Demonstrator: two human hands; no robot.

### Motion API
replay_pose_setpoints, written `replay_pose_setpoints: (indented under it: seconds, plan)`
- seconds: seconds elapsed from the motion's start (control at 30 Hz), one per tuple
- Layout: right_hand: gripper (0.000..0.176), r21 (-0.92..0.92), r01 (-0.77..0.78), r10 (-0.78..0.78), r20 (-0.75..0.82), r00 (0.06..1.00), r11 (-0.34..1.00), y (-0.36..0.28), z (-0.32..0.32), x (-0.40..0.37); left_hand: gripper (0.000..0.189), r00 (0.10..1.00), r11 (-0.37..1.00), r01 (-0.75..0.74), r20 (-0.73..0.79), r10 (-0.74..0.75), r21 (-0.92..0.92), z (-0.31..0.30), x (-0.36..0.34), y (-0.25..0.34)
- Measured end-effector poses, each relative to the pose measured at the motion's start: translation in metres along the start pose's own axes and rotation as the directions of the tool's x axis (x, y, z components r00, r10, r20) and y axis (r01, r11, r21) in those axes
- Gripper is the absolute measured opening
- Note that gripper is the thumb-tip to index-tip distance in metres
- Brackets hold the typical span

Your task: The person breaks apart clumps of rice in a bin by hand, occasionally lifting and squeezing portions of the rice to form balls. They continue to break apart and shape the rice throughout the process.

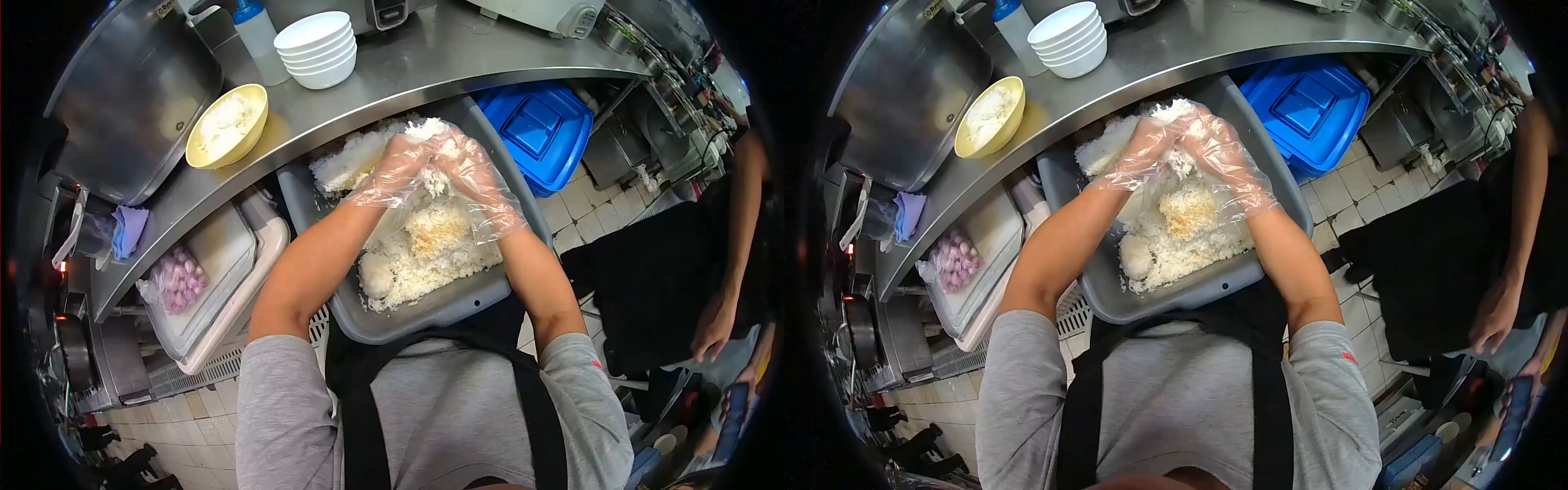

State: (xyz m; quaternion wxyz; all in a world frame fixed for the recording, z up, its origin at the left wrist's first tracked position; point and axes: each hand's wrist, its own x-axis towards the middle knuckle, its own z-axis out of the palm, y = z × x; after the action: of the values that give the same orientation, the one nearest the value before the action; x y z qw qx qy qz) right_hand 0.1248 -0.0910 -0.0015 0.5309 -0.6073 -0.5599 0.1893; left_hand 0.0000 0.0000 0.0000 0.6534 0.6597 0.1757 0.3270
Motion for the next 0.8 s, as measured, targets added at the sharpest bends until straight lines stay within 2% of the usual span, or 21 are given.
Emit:
replay_pose_setpoints:
  seconds: [0.07,0.17,0.27,0.3,0.37,0.4,0.47,0.5,0.53,0.57,0.6,0.63,0.67,0.7,0.73,0.77,0.8]
  plan:
    - [0.034,-0.060,0.009,-0.008,0.023,1.000,0.998,0.003,-0.001,0.002,0.026,1.000,0.999,-0.015,0.003,0.015,0.033,-0.002,0.001,0.000]
    - [0.028,0.047,-0.001,0.003,-0.049,0.999,0.999,0.007,-0.001,-0.003,0.030,0.977,0.979,0.200,-0.090,-0.195,0.043,0.005,-0.006,0.019]
    - [0.030,0.157,-0.051,0.067,-0.095,0.993,0.986,0.029,0.002,-0.001,0.041,0.962,0.950,0.264,-0.109,-0.249,0.166,-0.005,0.000,0.003]
    - [0.032,0.329,-0.074,0.118,-0.116,0.986,0.941,0.030,0.003,0.000,0.044,0.954,0.940,0.296,-0.111,-0.280,0.169,-0.003,-0.001,0.009]
    - [0.035,0.638,-0.094,0.224,-0.125,0.967,0.764,0.031,0.007,0.003,0.051,0.933,0.918,0.357,-0.117,-0.341,0.173,0.000,-0.006,0.021]
    - [0.050,0.700,-0.291,0.431,-0.027,0.902,0.652,-0.004,0.004,0.003,0.056,0.904,0.907,0.421,-0.071,-0.421,-0.016,0.003,-0.004,0.016]
    - [0.060,0.790,-0.230,0.317,0.047,0.947,0.568,0.010,0.009,0.002,0.066,0.839,0.766,0.522,0.063,-0.540,-0.376,0.006,0.000,0.003]
    - [0.065,0.831,-0.206,0.256,0.080,0.963,0.516,0.008,0.012,0.002,0.069,0.842,0.746,0.514,0.082,-0.534,-0.423,0.006,0.000,0.005]
    - [0.082,0.686,-0.315,0.296,0.150,0.943,0.656,0.001,0.013,0.002,0.072,0.844,0.724,0.507,0.100,-0.526,-0.467,0.005,0.000,0.009]
    - [0.084,0.479,-0.275,0.231,0.149,0.961,0.834,0.003,0.015,0.001,0.075,0.848,0.701,0.499,0.117,-0.517,-0.509,0.003,0.000,0.012]
    - [0.086,0.240,-0.201,0.165,0.163,0.973,0.950,0.008,0.018,0.000,0.074,0.852,0.709,0.484,0.094,-0.514,-0.512,0.001,0.002,0.013]
    - [0.089,0.085,-0.034,0.019,0.172,0.985,0.996,0.014,0.022,-0.001,0.072,0.856,0.716,0.473,0.073,-0.513,-0.514,-0.003,0.005,0.014]
    - [0.092,-0.067,0.141,-0.127,0.177,0.976,0.988,0.021,0.026,-0.002,0.070,0.858,0.722,0.462,0.053,-0.511,-0.515,-0.006,0.007,0.014]
    - [0.092,-0.201,0.043,0.006,0.235,0.972,0.979,0.013,0.024,-0.003,0.068,0.860,0.728,0.450,0.032,-0.509,-0.517,-0.008,0.008,0.015]
    - [0.093,-0.336,-0.046,0.144,0.273,0.951,0.941,-0.002,0.021,-0.004,0.062,0.843,0.771,0.483,-0.016,-0.537,-0.416,-0.001,0.001,0.035]
    - [0.093,-0.467,-0.122,0.283,0.293,0.913,0.876,-0.009,0.020,-0.005,0.060,0.882,0.839,0.448,-0.001,-0.471,-0.310,0.001,-0.001,0.033]
    - [0.079,-0.452,-0.026,0.166,0.273,0.948,0.892,0.011,0.024,-0.006,0.058,0.915,0.895,0.399,0.022,-0.403,-0.202,0.002,-0.002,0.028]
